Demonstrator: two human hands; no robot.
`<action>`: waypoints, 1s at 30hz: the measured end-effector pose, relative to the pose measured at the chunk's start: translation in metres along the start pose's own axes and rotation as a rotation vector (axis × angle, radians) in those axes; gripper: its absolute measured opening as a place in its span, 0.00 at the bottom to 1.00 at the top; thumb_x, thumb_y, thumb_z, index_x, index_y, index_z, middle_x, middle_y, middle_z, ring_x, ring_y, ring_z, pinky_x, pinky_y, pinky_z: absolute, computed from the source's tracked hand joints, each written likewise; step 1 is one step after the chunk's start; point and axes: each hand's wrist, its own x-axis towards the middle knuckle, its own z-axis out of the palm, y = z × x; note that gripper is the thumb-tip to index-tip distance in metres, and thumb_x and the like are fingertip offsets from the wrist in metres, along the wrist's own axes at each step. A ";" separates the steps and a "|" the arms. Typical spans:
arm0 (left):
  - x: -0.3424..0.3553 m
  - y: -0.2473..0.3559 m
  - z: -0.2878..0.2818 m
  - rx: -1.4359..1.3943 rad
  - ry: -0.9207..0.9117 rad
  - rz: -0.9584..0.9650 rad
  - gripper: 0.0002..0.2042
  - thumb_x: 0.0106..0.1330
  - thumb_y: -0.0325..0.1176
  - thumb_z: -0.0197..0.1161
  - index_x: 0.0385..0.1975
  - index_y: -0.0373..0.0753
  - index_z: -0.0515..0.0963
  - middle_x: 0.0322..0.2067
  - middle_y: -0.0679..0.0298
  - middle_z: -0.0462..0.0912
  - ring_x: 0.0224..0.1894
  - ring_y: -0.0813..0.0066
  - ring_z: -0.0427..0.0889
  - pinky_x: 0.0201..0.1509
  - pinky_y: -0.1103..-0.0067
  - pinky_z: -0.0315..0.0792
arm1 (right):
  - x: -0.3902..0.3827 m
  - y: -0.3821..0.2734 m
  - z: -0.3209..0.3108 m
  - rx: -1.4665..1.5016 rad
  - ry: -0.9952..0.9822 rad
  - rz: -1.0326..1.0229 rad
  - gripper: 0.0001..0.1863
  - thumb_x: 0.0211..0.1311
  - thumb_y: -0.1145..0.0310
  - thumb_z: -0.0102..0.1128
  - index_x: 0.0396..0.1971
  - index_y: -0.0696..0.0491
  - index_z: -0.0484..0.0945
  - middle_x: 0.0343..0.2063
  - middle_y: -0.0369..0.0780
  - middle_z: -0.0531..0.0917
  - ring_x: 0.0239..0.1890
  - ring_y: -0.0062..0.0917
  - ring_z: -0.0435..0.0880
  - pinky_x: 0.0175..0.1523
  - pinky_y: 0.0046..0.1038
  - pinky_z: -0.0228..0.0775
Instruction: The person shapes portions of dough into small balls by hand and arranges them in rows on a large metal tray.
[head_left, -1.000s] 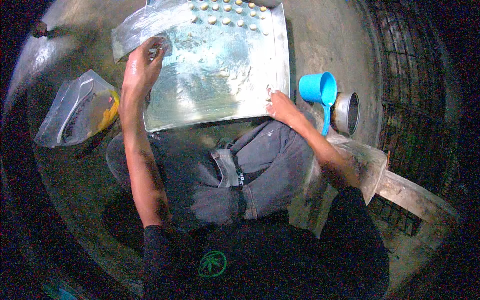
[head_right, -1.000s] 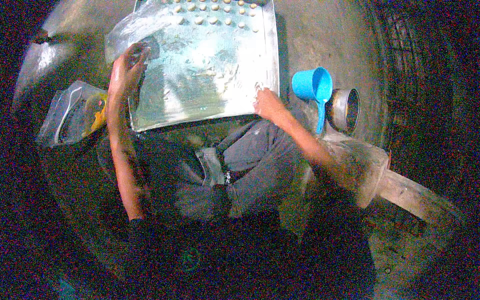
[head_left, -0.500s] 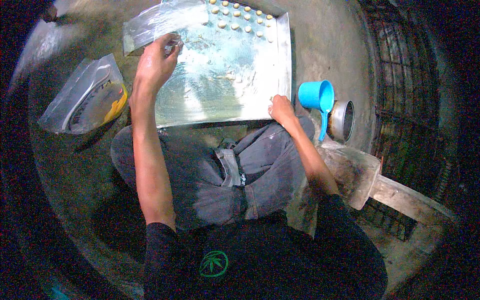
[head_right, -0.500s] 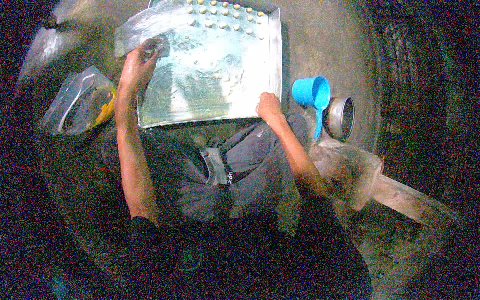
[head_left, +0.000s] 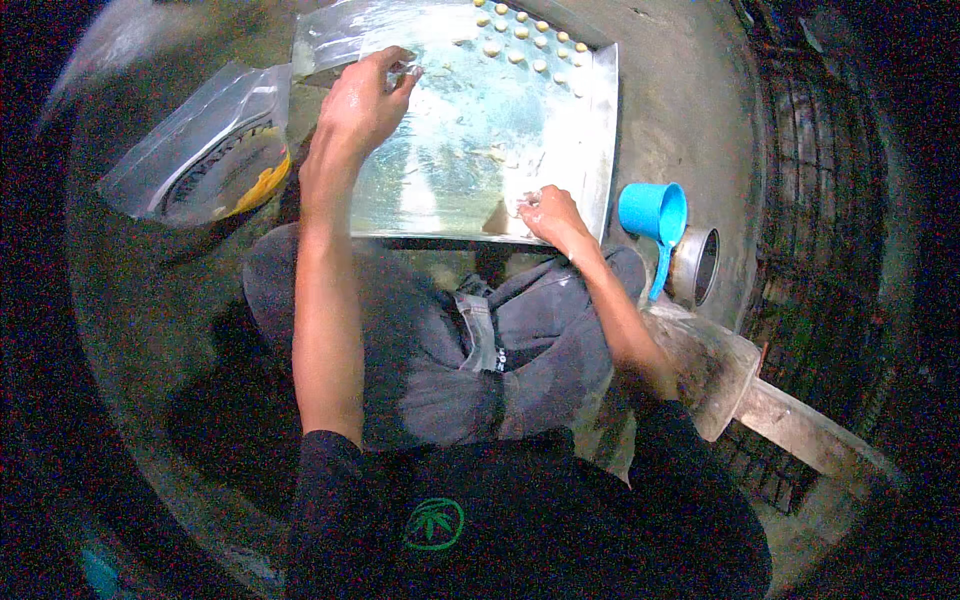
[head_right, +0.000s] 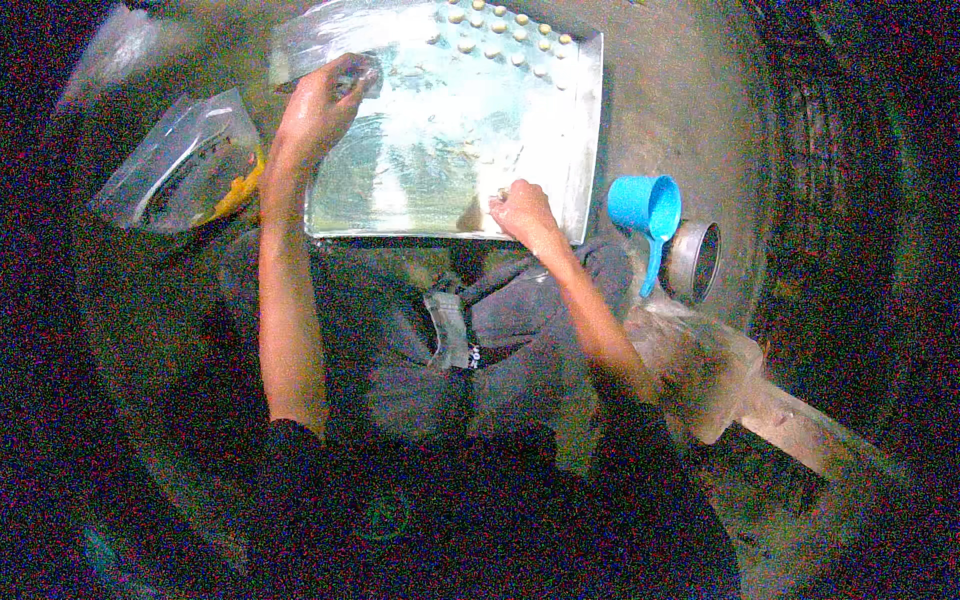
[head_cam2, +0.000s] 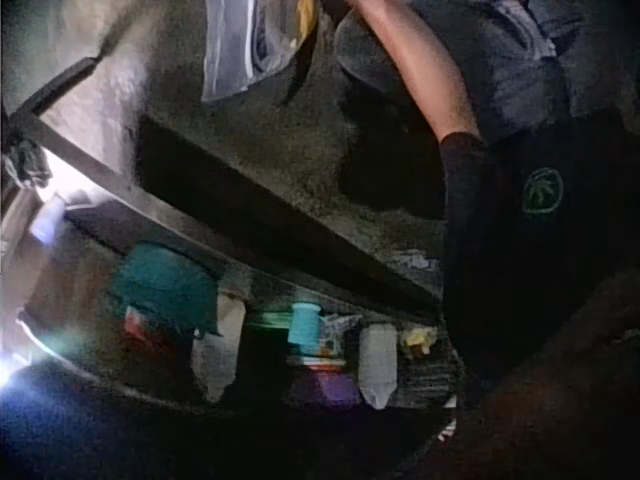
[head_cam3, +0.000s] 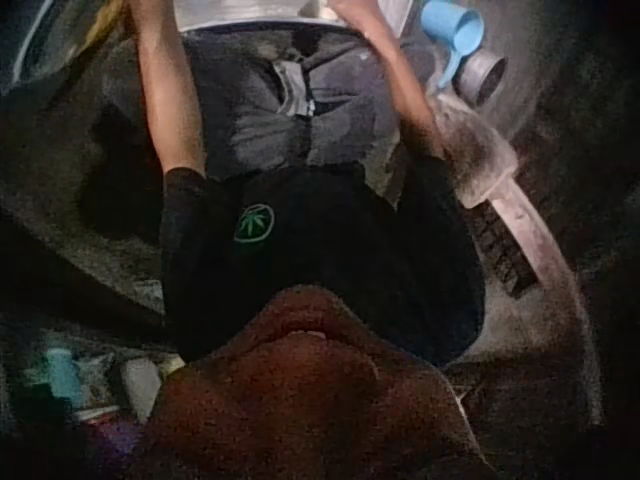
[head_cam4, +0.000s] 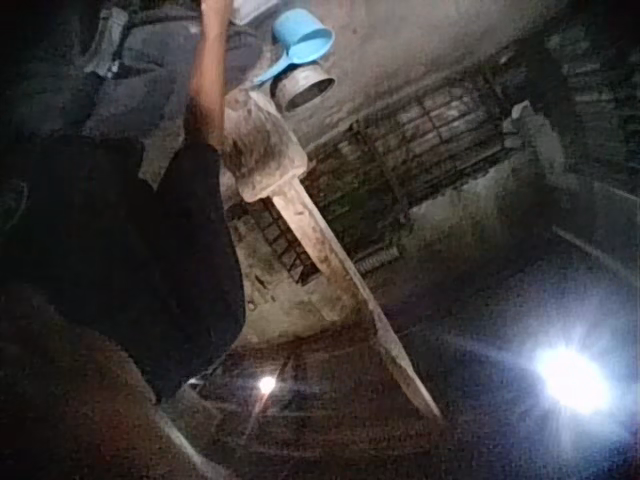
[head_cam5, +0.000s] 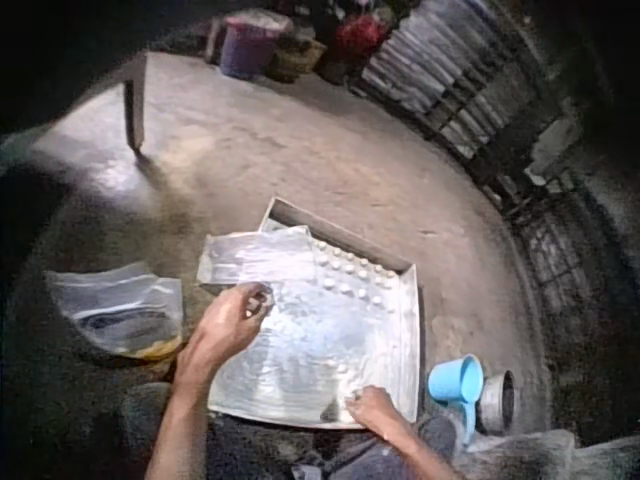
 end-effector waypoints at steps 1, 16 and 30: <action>0.000 0.001 0.001 0.019 -0.006 0.008 0.18 0.64 0.44 0.58 0.47 0.39 0.77 0.42 0.49 0.82 0.46 0.52 0.80 0.50 0.65 0.73 | 0.002 -0.006 0.006 0.036 0.005 -0.027 0.21 0.52 0.58 0.61 0.33 0.64 0.81 0.32 0.57 0.82 0.40 0.49 0.82 0.48 0.40 0.74; -0.004 0.003 -0.007 0.000 0.036 -0.038 0.16 0.63 0.41 0.58 0.47 0.40 0.77 0.41 0.48 0.81 0.46 0.50 0.79 0.50 0.65 0.73 | -0.008 -0.184 0.029 0.201 0.101 -0.462 0.13 0.55 0.66 0.61 0.24 0.63 0.80 0.24 0.55 0.81 0.27 0.44 0.83 0.36 0.38 0.73; -0.002 0.007 -0.005 -0.003 -0.036 -0.082 0.16 0.64 0.36 0.58 0.49 0.36 0.75 0.45 0.50 0.80 0.49 0.54 0.80 0.51 0.69 0.72 | 0.078 0.052 -0.004 -0.069 0.488 -0.406 0.26 0.59 0.64 0.53 0.56 0.60 0.68 0.45 0.61 0.74 0.48 0.52 0.74 0.56 0.44 0.67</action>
